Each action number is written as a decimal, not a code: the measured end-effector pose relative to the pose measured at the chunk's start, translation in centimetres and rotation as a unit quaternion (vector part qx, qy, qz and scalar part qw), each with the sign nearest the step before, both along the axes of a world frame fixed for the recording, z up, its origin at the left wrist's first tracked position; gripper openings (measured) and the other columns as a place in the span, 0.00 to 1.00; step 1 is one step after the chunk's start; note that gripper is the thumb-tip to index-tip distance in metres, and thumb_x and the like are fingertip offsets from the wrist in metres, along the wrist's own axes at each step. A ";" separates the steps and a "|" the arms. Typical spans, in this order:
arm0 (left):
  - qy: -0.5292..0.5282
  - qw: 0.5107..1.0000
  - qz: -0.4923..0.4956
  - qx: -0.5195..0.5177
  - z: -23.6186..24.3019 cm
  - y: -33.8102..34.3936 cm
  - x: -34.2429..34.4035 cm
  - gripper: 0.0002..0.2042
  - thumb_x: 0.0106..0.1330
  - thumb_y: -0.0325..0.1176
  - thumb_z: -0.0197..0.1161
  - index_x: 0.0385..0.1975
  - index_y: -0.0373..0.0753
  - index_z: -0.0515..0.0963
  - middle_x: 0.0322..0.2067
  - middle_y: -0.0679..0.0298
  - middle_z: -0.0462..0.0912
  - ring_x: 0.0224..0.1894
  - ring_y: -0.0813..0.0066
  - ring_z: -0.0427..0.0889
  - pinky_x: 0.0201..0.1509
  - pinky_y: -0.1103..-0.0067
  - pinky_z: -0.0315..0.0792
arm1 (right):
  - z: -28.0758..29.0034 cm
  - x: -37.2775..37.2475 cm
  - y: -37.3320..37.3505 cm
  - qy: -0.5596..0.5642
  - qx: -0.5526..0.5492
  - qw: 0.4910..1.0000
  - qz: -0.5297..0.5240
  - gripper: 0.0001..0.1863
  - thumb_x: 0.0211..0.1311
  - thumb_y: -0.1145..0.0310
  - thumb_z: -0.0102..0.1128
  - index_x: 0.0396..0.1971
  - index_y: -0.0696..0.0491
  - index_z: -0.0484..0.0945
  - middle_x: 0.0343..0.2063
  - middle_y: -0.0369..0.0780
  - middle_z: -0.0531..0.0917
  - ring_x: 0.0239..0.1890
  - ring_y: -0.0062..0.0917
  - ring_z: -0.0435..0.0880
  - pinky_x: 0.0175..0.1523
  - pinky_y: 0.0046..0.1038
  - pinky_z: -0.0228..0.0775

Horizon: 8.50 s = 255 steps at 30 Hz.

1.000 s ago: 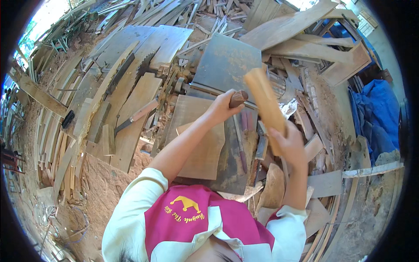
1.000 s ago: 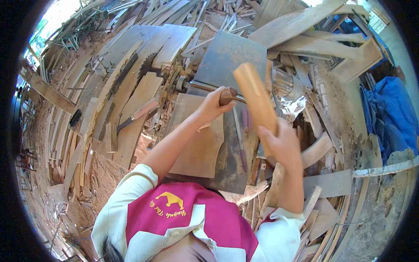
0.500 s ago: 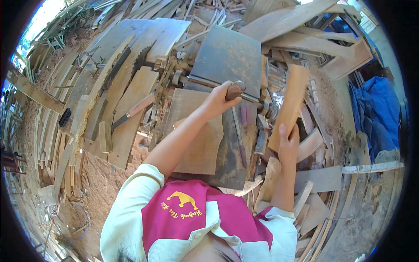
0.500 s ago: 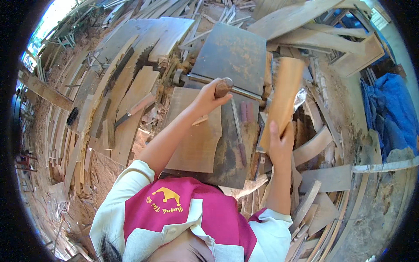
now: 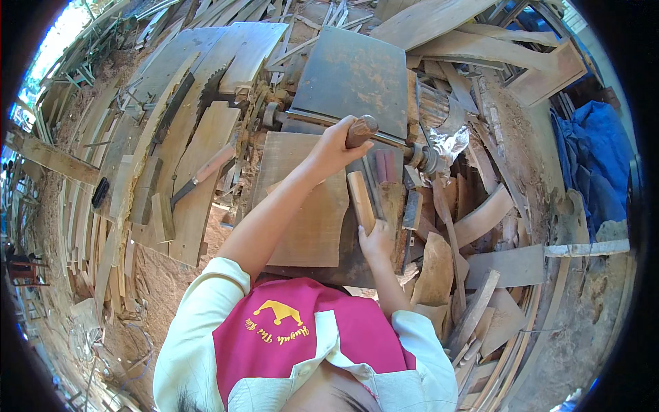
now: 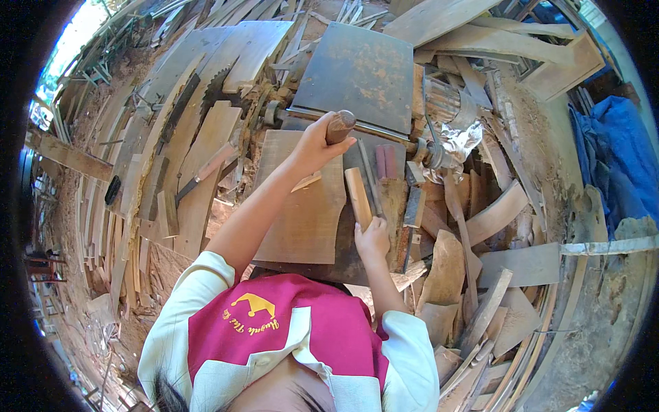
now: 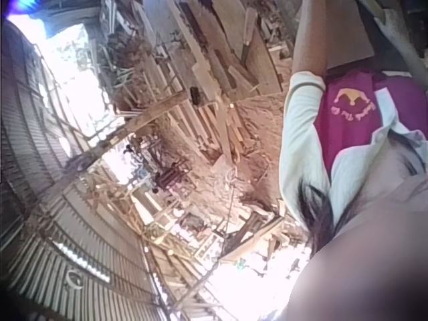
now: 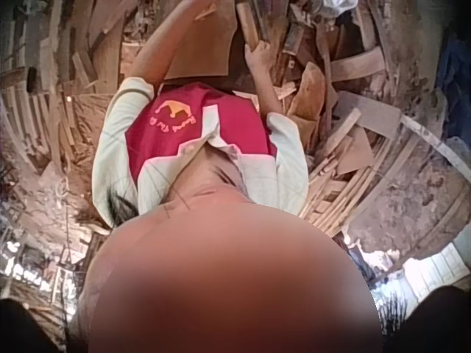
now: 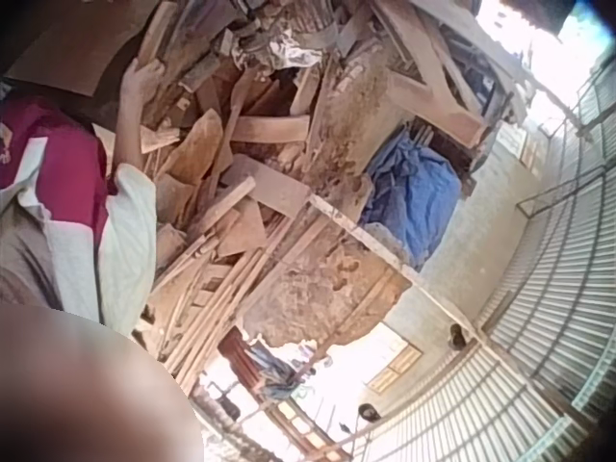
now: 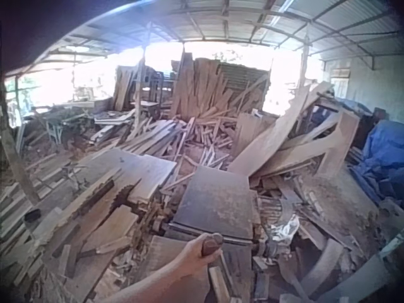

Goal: The person carves a wooden workpiece on a workbench using a chisel and a wooden mallet.

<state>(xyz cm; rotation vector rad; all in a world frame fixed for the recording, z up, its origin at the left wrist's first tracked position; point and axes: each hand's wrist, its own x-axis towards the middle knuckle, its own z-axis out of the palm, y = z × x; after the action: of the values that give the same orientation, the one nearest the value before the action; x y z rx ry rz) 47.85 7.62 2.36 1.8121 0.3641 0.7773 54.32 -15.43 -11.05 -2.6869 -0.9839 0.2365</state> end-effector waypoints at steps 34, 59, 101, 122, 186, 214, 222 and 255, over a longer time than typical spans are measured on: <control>0.423 0.885 0.064 0.186 -13.0 1.1 -9.8 0.31 0.49 0.59 0.59 0.51 0.46 0.71 0.60 0.60 0.60 0.66 0.65 0.50 0.65 0.65 0.49 | 9.5 10.5 18.2 0.462 0.674 0.576 -0.037 0.11 0.60 0.64 0.44 0.21 0.53 0.62 0.13 0.36 0.66 0.16 0.23 0.66 0.23 0.24 0.60; 0.399 0.893 0.128 0.165 -13.8 0.5 -9.8 0.31 0.47 0.57 0.62 0.48 0.43 0.72 0.58 0.61 0.65 0.64 0.64 0.54 0.63 0.67 0.53 | 11.1 5.3 11.8 0.400 0.688 0.590 -0.134 0.10 0.59 0.63 0.52 0.29 0.55 0.69 0.24 0.39 0.74 0.29 0.25 0.74 0.38 0.27 0.69; 0.356 0.868 -0.098 0.333 -13.9 3.1 -9.8 0.32 0.45 0.59 0.61 0.47 0.45 0.73 0.56 0.64 0.67 0.64 0.67 0.55 0.62 0.66 0.54 | 15.3 2.5 14.6 0.495 0.572 0.555 0.347 0.13 0.54 0.62 0.51 0.23 0.57 0.65 0.11 0.41 0.70 0.11 0.24 0.68 0.18 0.23 0.59; 0.349 0.867 -0.089 0.344 -13.8 3.1 -9.8 0.31 0.44 0.61 0.60 0.45 0.45 0.74 0.55 0.62 0.68 0.64 0.66 0.56 0.61 0.66 0.54 | 16.5 0.8 18.0 0.558 0.447 0.576 0.397 0.13 0.49 0.63 0.56 0.19 0.58 0.68 0.11 0.40 0.72 0.12 0.21 0.71 0.18 0.20 0.63; 0.324 0.879 -0.075 0.342 -14.0 2.9 -9.9 0.30 0.45 0.61 0.60 0.41 0.43 0.75 0.52 0.62 0.70 0.62 0.63 0.58 0.61 0.66 0.55 | 16.2 1.7 17.9 0.590 0.454 0.542 0.390 0.10 0.47 0.66 0.55 0.20 0.58 0.68 0.11 0.41 0.72 0.12 0.21 0.70 0.17 0.20 0.61; -0.048 0.995 -0.082 -0.038 -3.5 -1.3 -2.4 0.15 0.46 0.28 0.62 0.36 0.36 0.72 0.30 0.63 0.77 0.34 0.78 0.75 0.39 0.80 0.69 | 18.4 2.4 15.2 0.097 0.407 0.770 0.482 0.27 0.57 0.51 0.45 0.46 0.59 0.73 0.48 0.47 0.73 0.51 0.37 0.70 0.54 0.32 0.59; 0.006 0.996 -0.080 0.044 -2.4 -3.8 -1.6 0.09 0.46 0.28 0.61 0.26 0.35 0.71 0.20 0.63 0.71 0.24 0.78 0.67 0.29 0.78 0.65 | 6.0 7.5 5.7 0.136 0.266 0.948 0.106 0.27 0.57 0.49 0.47 0.42 0.59 0.74 0.43 0.48 0.76 0.47 0.36 0.74 0.51 0.33 0.63; 0.019 0.997 -0.067 0.032 -2.2 -2.8 -1.6 0.11 0.49 0.28 0.60 0.33 0.34 0.72 0.23 0.62 0.73 0.25 0.78 0.68 0.32 0.79 0.67 | 24.2 8.3 -1.5 0.176 0.375 0.886 0.207 0.29 0.53 0.50 0.58 0.45 0.59 0.67 0.33 0.44 0.76 0.37 0.29 0.75 0.41 0.29 0.69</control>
<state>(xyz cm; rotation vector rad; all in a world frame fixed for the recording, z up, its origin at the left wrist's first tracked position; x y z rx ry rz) 46.21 4.86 0.12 1.8924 0.2410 0.6691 62.61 -16.90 13.12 -1.6540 -1.2030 0.3292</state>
